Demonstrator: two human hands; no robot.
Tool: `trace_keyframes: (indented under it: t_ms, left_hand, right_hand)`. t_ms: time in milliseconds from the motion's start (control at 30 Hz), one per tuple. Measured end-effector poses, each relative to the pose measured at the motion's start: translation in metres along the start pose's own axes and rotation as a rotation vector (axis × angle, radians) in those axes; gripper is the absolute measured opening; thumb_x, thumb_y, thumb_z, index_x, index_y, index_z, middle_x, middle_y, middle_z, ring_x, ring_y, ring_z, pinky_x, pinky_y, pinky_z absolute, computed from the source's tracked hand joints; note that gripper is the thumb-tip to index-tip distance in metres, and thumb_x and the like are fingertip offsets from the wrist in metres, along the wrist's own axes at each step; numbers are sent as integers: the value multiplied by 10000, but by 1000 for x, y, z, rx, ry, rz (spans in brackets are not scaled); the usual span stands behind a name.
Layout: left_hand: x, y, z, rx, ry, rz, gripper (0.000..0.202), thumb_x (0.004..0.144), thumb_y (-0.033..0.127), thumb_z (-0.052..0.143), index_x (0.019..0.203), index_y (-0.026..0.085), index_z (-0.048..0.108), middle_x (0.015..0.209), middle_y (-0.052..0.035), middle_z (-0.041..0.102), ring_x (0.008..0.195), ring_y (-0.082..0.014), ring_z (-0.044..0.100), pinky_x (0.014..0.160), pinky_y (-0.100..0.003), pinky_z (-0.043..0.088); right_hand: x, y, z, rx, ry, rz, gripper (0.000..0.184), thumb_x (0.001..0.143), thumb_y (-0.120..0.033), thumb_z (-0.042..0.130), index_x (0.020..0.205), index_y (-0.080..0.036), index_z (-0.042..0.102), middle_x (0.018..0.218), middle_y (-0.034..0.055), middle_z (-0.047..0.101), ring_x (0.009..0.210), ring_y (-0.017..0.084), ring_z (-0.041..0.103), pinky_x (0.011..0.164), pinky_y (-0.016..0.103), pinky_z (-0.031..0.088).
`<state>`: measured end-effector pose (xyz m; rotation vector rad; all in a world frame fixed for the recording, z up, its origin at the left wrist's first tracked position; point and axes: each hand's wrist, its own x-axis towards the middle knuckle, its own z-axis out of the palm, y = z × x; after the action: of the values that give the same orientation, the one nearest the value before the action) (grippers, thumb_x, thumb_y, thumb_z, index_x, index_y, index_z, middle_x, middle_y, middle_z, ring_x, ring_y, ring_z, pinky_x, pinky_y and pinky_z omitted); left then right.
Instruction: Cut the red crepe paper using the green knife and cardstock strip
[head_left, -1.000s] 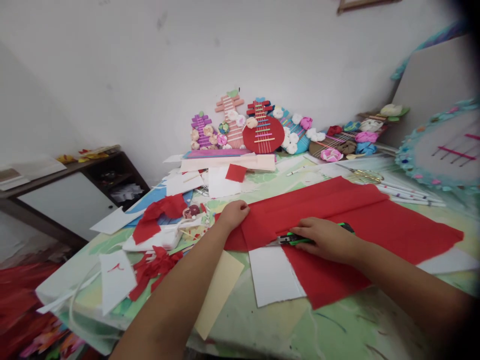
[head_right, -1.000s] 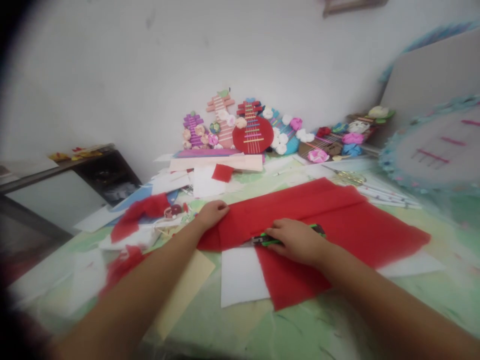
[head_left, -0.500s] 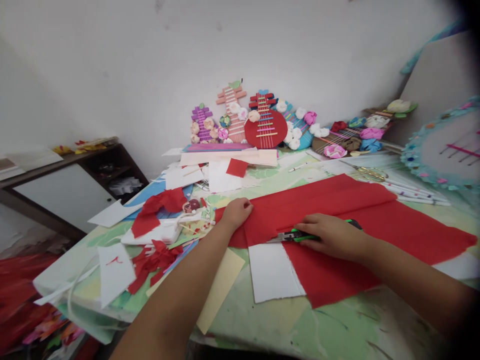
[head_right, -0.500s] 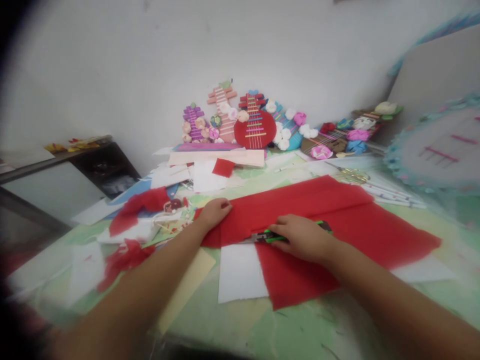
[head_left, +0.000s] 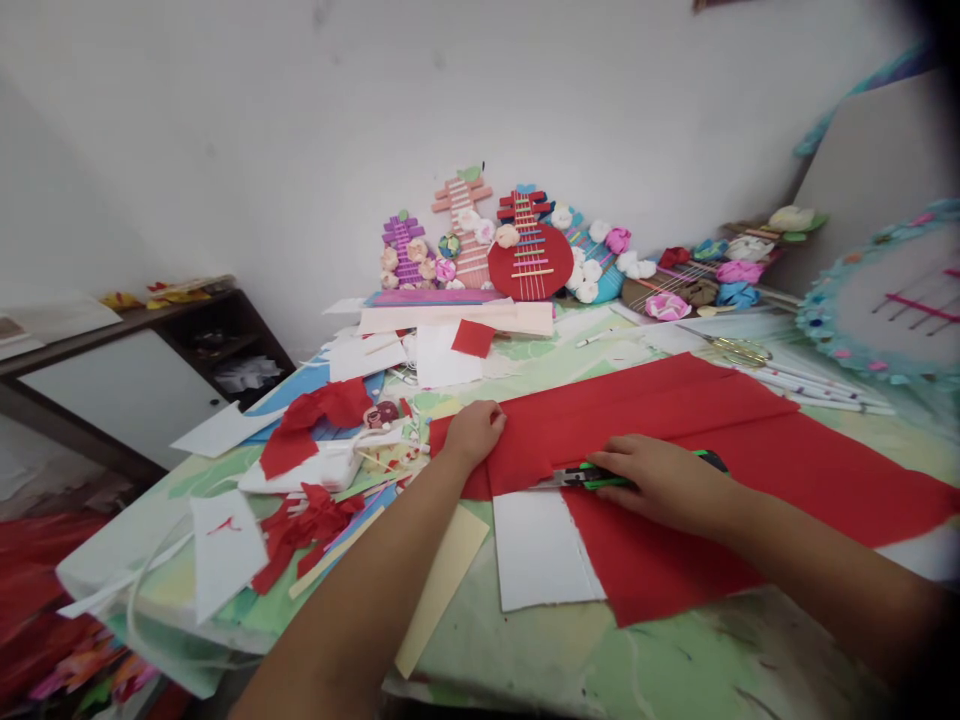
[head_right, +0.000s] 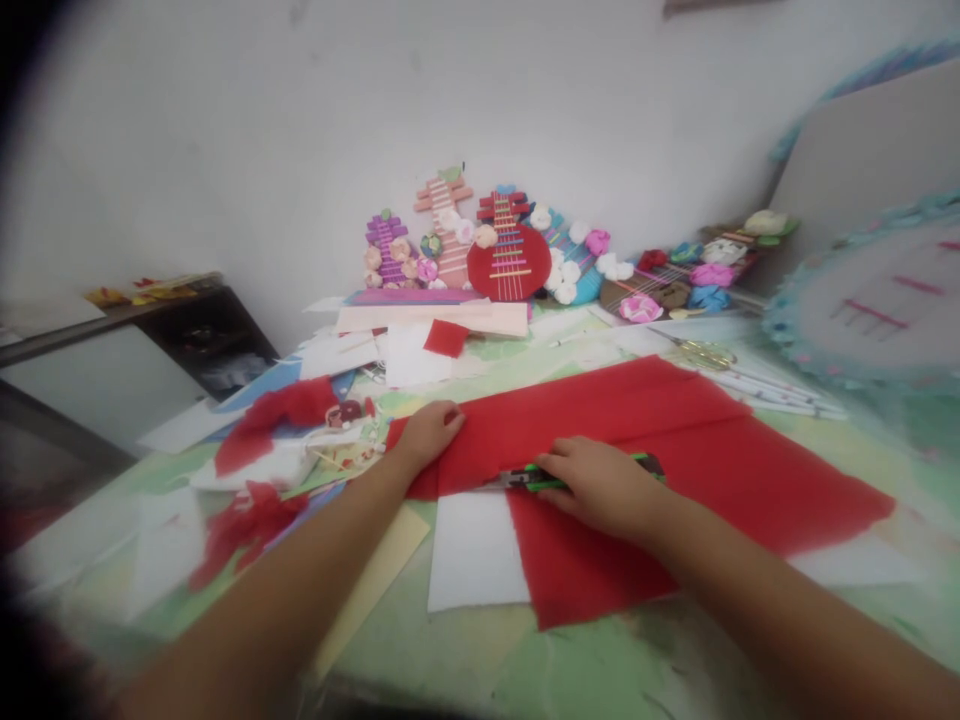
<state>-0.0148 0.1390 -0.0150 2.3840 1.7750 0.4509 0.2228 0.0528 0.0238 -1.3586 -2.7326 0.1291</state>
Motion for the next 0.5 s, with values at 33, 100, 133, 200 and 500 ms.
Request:
trace_keyframes:
  t_ms: [33,100,133,200,500]
  left_hand:
    - [0,0,0,1,-2,0,234,867,293,488,1060,163,511,1074,-66,522,896,-186,543,758,-382,458]
    - [0,1,-1,2,-7,2,235,867,293,489,1061,162,511,1073,-66,523,895,-186,543,756,-381,459]
    - [0,1,-1,2,-11,5,234,867,293,488,1060,163,511,1072,-65,523,893,-185,544,755,-380,460]
    - [0,3,-3,4,-18,18,232,867,293,488,1058,163,512,1069,-65,525,888,-183,545,751,-377,461]
    - [-32,24,-34,24,-64,229,374,830,332,529,1179,219,455,1249,-65,420,1126,-220,394,950,-385,302]
  right_hand:
    - [0,-1,0,-3,1,7,245,819,-340,449,981,-216,585,844,73,584,739,207,552,612,289,406]
    - [-1,-3,-1,-8,4,19,234,818,-340,450,957,-211,588,829,70,584,730,207,552,604,288,403]
    - [-1,-4,-1,-7,4,24,230,818,-340,449,945,-209,590,824,70,585,729,206,552,603,288,403]
    - [-3,-4,0,-1,5,36,238,820,-342,444,949,-208,593,829,75,587,738,211,555,607,291,406]
    - [-4,-1,7,45,27,43,322,821,-348,443,1084,-207,564,903,107,595,804,230,562,663,311,418]
